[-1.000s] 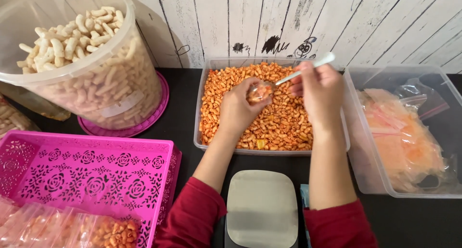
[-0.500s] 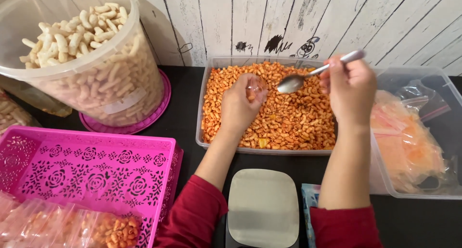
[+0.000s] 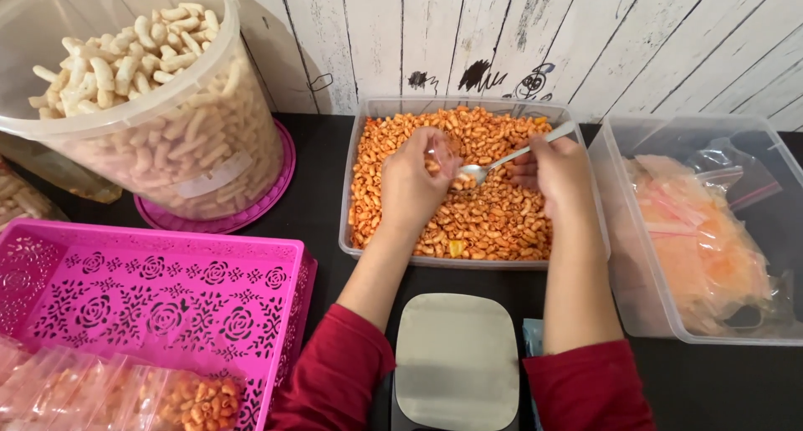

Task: Filling small plastic bags with snacks, weighing them on a scale, and organizing them in a basket.

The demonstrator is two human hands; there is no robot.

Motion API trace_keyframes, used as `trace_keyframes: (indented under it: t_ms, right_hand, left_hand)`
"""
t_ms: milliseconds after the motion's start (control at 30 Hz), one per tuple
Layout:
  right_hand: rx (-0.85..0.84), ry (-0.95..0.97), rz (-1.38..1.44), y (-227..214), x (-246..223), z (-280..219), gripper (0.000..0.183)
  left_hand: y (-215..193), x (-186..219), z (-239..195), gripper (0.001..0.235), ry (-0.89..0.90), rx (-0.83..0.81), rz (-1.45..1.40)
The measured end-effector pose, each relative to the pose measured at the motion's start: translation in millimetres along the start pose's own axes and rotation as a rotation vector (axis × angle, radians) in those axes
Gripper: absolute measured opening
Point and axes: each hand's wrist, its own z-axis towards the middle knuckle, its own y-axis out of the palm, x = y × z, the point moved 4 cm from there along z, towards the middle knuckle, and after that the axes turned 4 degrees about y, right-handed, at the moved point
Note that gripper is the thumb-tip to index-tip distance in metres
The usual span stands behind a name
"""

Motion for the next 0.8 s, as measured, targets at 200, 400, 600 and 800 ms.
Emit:
trace_keyframes:
  t_ms: [200, 400, 600, 800]
  right_hand:
    - [0.056, -0.055, 0.101, -26, 2, 21, 0.022]
    - [0.087, -0.157, 0.188, -39, -18, 14, 0.020]
    - [0.086, -0.303, 0.118, -18, -58, -33, 0.019]
    - [-0.194, -0.643, -0.155, 36, -88, -90, 0.023]
  left_hand:
    - [1, -3, -1, 0.033, -0.028, 0.008, 0.093]
    - [2, -8, -4, 0.029, -0.057, -0.011, 0.080]
    - [2, 3, -4, 0.033, -0.084, -0.070, 0.038]
    - [11, -10, -5, 0.035, -0.084, -0.087, 0.023]
